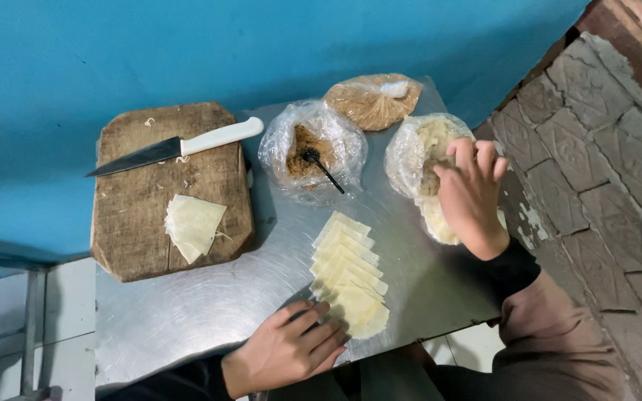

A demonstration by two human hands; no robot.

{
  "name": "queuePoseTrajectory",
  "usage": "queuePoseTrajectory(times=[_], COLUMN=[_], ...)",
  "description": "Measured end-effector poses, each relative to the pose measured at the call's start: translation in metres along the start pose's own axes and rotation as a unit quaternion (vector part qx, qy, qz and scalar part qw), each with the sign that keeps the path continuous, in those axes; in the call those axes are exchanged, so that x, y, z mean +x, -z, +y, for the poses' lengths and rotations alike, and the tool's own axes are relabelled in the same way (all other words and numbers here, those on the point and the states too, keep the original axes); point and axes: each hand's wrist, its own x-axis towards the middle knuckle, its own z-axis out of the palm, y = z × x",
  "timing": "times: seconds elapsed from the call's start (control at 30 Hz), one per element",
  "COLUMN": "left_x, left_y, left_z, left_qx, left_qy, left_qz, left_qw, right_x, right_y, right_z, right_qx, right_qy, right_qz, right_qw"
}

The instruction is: The person picks up thin square pastry wrappers one at a time and arranges them in an overlapping fan-shaped stack on a metal table. After building the stack, the person uses a spoon to scoop brown filling from a plastic-covered bowl and spoons it onto the arranged wrappers.

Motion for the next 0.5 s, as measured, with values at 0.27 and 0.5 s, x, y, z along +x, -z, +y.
queuePoseTrajectory(times=[0.27, 0.5], left_x=[0.0, -0.001], left_y=[0.001, -0.003], left_z=[-0.001, 0.0], left_qx=[0.001, 0.006], left_qy=[-0.002, -0.002], left_qz=[-0.003, 0.003], left_qw=[1.0, 1.0], right_x=[0.005, 0.004], right_y=[-0.005, -0.009], right_z=[-0.006, 0.007], right_qx=[0.024, 0.084], right_qy=[0.007, -0.006], right_qz=[-0.049, -0.033], right_qw=[0.998, 0.996])
